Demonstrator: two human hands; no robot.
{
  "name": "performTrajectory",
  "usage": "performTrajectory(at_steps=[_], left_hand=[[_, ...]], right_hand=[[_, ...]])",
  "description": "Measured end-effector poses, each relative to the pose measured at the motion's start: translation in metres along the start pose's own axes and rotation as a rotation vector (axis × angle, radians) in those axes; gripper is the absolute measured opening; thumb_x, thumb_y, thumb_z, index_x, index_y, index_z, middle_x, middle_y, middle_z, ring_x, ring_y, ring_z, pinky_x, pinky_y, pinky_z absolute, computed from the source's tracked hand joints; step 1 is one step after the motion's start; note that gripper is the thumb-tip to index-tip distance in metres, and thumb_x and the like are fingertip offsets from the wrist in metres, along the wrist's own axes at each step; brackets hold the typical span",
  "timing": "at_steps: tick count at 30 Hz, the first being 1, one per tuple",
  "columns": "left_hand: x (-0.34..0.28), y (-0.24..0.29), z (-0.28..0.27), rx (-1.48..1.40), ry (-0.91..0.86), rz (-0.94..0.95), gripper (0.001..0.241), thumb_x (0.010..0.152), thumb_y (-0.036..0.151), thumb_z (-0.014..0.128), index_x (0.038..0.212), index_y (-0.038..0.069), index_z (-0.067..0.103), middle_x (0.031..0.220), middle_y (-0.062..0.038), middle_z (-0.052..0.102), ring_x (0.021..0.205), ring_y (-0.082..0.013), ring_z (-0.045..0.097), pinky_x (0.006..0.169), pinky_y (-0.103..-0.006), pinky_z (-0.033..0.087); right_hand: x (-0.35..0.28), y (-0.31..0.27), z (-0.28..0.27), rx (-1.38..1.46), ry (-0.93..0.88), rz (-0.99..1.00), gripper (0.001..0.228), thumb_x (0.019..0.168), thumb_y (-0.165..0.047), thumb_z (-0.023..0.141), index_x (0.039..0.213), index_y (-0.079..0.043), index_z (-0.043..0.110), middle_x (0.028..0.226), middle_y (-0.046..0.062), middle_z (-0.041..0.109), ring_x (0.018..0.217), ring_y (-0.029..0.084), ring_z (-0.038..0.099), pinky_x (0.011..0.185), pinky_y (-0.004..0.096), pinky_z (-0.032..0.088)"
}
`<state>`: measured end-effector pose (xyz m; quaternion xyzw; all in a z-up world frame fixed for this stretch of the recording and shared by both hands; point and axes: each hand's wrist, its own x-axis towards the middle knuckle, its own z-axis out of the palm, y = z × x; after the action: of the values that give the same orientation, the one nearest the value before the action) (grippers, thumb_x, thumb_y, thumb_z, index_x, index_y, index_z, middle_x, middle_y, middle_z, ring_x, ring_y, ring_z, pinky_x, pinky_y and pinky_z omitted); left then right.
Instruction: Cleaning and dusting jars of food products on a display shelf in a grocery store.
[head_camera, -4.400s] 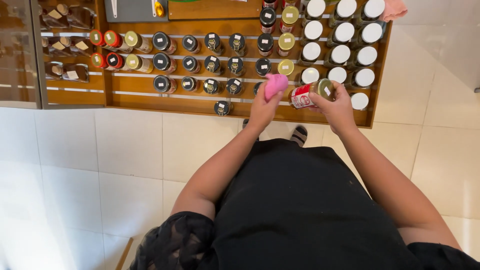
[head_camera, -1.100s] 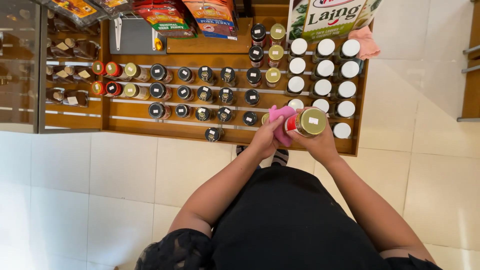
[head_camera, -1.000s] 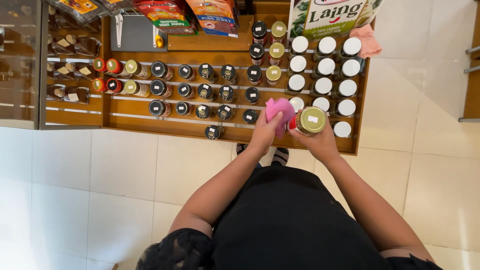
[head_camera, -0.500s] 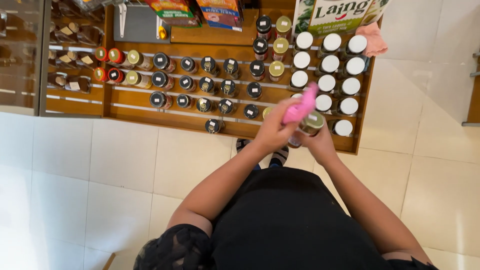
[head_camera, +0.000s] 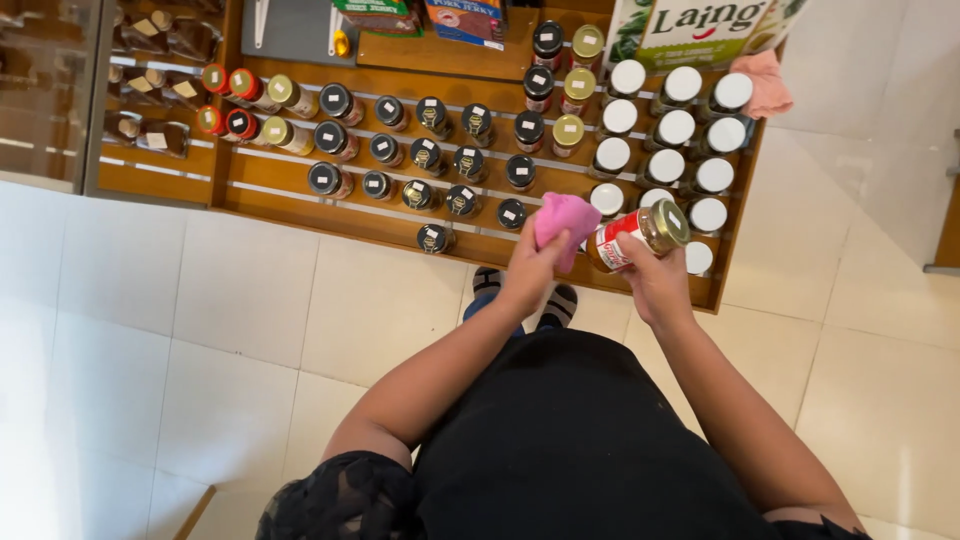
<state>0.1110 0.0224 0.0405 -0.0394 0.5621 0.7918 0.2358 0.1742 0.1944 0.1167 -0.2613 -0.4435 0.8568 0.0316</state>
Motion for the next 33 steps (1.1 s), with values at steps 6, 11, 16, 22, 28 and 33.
performTrajectory(at_steps=[6, 11, 16, 22, 28, 33], left_hand=[[-0.006, 0.030, -0.022, -0.606, -0.108, -0.594, 0.053, 0.108, 0.032, 0.048, 0.152, 0.005, 0.039, 0.140, -0.017, 0.058, 0.123, -0.0328, 0.063, 0.100, -0.0491, 0.057], [0.018, 0.016, -0.049, -0.611, -0.178, -0.513, 0.049, 0.110, 0.034, 0.044, 0.152, 0.009, 0.040, 0.141, -0.016, 0.057, 0.122, -0.0322, 0.062, 0.094, -0.0491, 0.058], [0.039, 0.031, -0.073, -0.476, -0.156, -0.561, 0.047, 0.110, 0.032, 0.045, 0.151, 0.010, 0.041, 0.140, -0.016, 0.058, 0.122, -0.0338, 0.063, 0.089, -0.0480, 0.060], [0.084, 0.033, -0.088, -0.196, 0.100, -0.411, 0.047, 0.102, 0.016, 0.056, 0.147, 0.014, 0.041, 0.140, -0.010, 0.057, 0.127, -0.0256, 0.060, 0.098, -0.0443, 0.056], [0.119, 0.054, -0.102, -0.097, 0.022, -0.204, 0.048, 0.102, 0.013, 0.060, 0.147, 0.007, 0.044, 0.137, -0.010, 0.058, 0.126, -0.0208, 0.057, 0.107, -0.0355, 0.048], [0.132, 0.059, -0.112, -0.032, 0.020, -0.176, 0.050, 0.100, 0.013, 0.061, 0.147, 0.006, 0.045, 0.138, -0.010, 0.059, 0.125, -0.0197, 0.058, 0.107, -0.0338, 0.047]], right_hand=[[-0.004, 0.004, 0.031, -0.369, -0.136, -0.257, 0.061, 0.085, -0.011, 0.082, 0.137, -0.005, 0.052, 0.125, 0.008, 0.063, 0.117, 0.020, 0.064, 0.099, 0.039, 0.057], [0.013, 0.021, 0.049, -0.482, -0.137, -0.286, 0.070, 0.082, -0.014, 0.084, 0.140, -0.004, 0.045, 0.130, 0.008, 0.062, 0.120, 0.019, 0.062, 0.102, 0.036, 0.054], [0.040, 0.028, 0.056, -0.467, -0.151, -0.290, 0.073, 0.085, -0.019, 0.084, 0.141, -0.003, 0.041, 0.136, 0.008, 0.061, 0.124, 0.017, 0.061, 0.107, 0.033, 0.052], [0.101, 0.032, 0.050, -0.905, 0.065, -0.275, 0.070, 0.080, -0.023, 0.089, 0.136, -0.001, 0.053, 0.127, 0.012, 0.062, 0.114, 0.020, 0.064, 0.099, 0.034, 0.054], [0.169, 0.069, 0.037, -1.181, 0.164, -0.318, 0.075, 0.078, -0.027, 0.091, 0.136, 0.002, 0.053, 0.127, 0.018, 0.060, 0.114, 0.031, 0.062, 0.098, 0.040, 0.052], [0.213, 0.111, 0.030, -1.331, 0.069, -0.224, 0.078, 0.075, -0.023, 0.090, 0.138, 0.001, 0.052, 0.131, 0.022, 0.059, 0.123, 0.039, 0.057, 0.103, 0.045, 0.048]])
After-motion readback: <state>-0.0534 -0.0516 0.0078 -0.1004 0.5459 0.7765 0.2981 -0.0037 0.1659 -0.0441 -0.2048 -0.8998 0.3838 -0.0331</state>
